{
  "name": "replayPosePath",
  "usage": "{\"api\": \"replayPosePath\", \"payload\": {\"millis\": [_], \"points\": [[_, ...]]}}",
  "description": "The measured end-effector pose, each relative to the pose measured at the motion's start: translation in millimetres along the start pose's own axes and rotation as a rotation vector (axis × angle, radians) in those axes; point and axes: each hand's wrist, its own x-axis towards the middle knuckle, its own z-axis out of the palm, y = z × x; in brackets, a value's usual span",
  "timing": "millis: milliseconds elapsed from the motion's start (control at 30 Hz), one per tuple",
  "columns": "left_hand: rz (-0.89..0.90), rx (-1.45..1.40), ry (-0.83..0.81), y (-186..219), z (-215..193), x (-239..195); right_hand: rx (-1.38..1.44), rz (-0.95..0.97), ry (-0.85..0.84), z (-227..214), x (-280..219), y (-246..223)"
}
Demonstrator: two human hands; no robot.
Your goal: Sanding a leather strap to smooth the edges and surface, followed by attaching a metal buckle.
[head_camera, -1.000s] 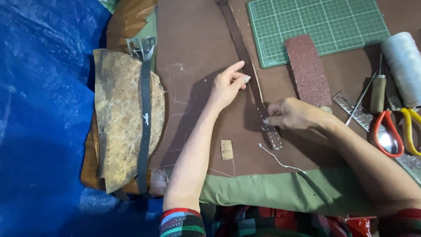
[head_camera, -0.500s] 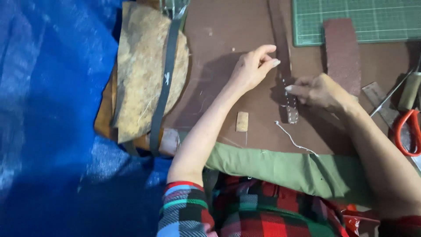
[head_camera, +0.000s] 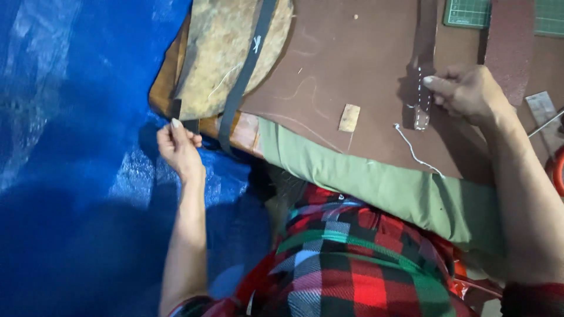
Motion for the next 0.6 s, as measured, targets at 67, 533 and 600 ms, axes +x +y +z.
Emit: {"api": "replayPosePath", "payload": {"millis": [67, 533, 600], "points": [[0.008, 0.140, -0.043, -27, -23, -19, -0.052, 0.016, 0.043, 2, -12, -8], [-0.325, 0.567, -0.608, -212, -52, -110, 0.014, -0.126, 0.125, 7, -4, 33], [-0.468, 0.554, -0.393, -212, -45, -104, 0.064, -0.137, 0.122, 11, -7, 30]]}}
